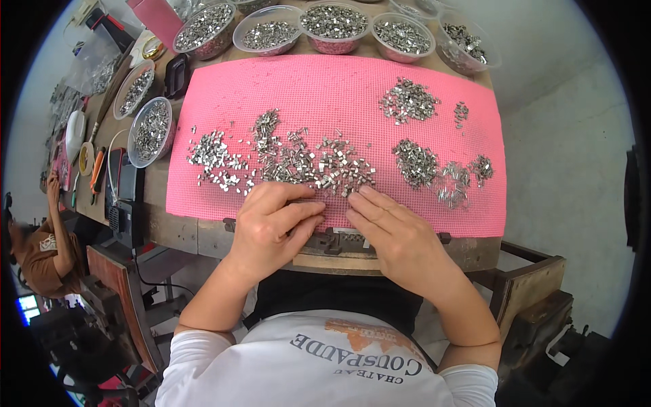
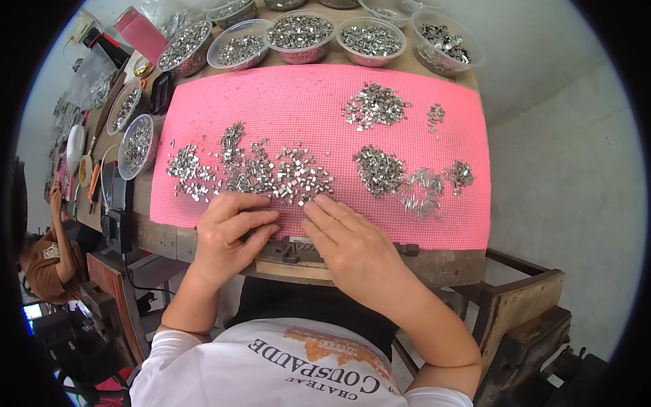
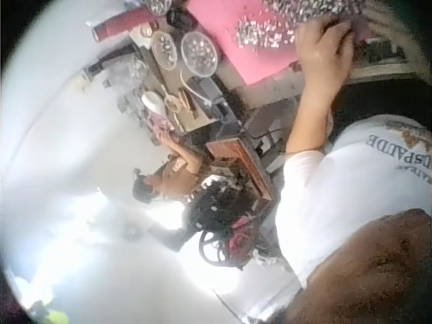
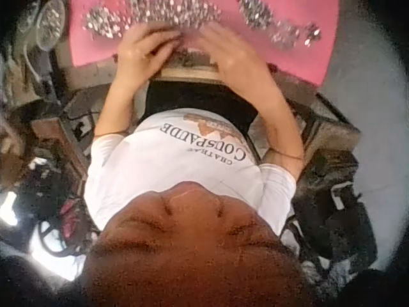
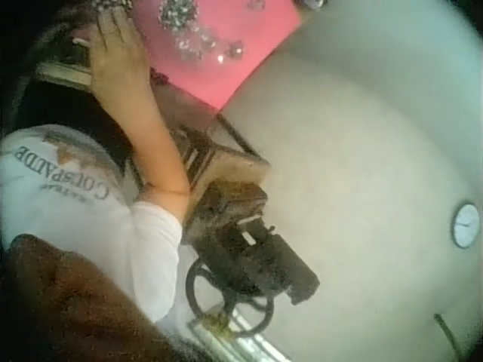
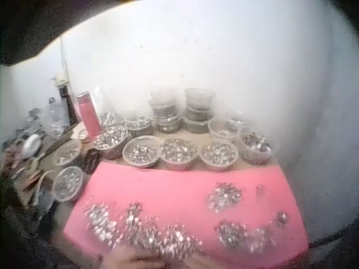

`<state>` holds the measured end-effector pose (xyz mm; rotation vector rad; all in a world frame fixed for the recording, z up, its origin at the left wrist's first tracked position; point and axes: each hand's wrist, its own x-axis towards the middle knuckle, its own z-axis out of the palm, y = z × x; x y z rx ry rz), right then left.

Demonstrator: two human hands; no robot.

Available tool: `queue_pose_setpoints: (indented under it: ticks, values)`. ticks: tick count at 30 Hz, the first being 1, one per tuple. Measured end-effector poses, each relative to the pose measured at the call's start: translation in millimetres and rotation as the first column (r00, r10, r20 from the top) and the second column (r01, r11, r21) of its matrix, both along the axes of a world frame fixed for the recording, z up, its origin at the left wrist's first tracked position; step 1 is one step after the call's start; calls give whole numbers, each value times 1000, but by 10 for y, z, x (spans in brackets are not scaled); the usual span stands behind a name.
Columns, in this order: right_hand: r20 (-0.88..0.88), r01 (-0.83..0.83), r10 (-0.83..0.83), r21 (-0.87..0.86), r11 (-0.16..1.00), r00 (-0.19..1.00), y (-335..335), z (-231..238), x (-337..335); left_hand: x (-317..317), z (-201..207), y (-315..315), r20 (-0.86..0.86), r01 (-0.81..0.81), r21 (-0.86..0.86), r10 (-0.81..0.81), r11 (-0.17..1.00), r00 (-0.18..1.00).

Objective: The person places small metal pieces into a metal holder fixture on a work mat by hand. The person then inserts the holder into a press machine to press it and returns to the workbench to insert more metal pieces into the fixture.

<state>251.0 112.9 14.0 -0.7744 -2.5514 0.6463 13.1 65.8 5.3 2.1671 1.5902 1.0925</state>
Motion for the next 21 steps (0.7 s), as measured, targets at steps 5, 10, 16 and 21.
queue_pose_setpoints:
  ticks: [5, 10, 16, 21]
  values:
    - [-95, 27, -29, -24, 999, 995, 32, 74, 191, 1, 33, 84, -67, -29, -30, 27, 999, 997]
    - [-160, 140, -135, 19, 990, 978, 37, 115, 339, 54, 74, 171, -119, -38, -47, 32, 998, 992]
    - [-204, 232, -229, -9, 973, 952, 18, 34, 368, 102, 60, 294, -200, 32, -51, -42, 998, 979]
    - [-190, 241, -232, 27, 970, 954, 32, -5, 366, 164, 112, 336, -336, 19, -78, -45, 997, 941]
